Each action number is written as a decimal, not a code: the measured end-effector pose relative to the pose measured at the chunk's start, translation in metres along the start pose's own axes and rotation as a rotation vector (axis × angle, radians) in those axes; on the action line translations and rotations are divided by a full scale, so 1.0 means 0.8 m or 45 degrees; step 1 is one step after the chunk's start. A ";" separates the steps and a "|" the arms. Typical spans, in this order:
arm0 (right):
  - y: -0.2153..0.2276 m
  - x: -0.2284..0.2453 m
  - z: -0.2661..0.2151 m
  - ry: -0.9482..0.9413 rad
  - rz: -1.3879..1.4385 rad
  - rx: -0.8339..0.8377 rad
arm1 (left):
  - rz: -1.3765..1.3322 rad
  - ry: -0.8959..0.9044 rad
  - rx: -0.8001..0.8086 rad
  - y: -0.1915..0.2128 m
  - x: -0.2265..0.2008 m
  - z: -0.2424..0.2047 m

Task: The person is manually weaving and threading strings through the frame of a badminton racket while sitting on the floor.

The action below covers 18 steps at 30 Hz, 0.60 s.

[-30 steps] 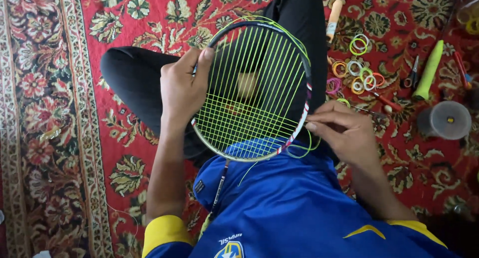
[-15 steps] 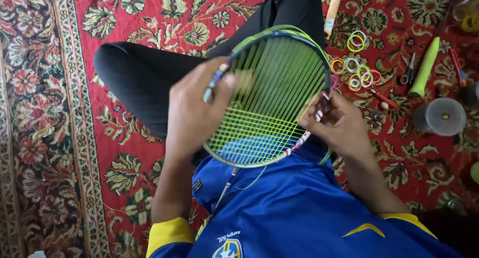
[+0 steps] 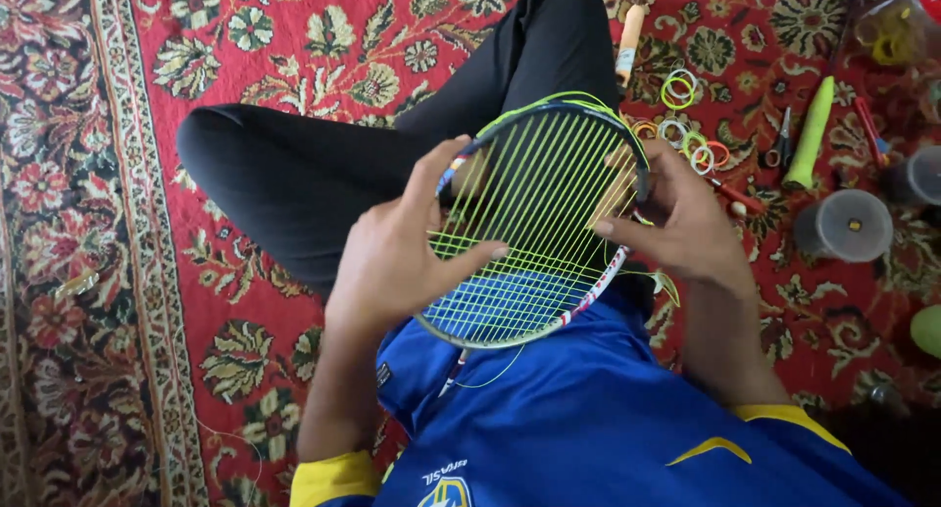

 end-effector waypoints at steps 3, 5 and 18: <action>-0.002 0.033 -0.003 0.006 -0.195 -0.033 | 0.055 -0.126 -0.059 -0.005 -0.015 -0.014; -0.004 0.032 -0.006 -0.204 -0.177 0.008 | 0.026 -0.100 -0.118 -0.004 -0.021 -0.024; 0.024 0.047 0.002 0.136 -0.452 0.005 | -0.112 -0.096 -0.096 -0.030 -0.013 -0.021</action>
Point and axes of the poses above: each hand's wrist, its own z-axis towards the middle knuckle, its own y-axis out of the back of the hand, x = y × z, the point moved 8 cm from there along z, towards the middle knuckle, and after that the axes turned 11 degrees about -z, right-handed, at the moved point
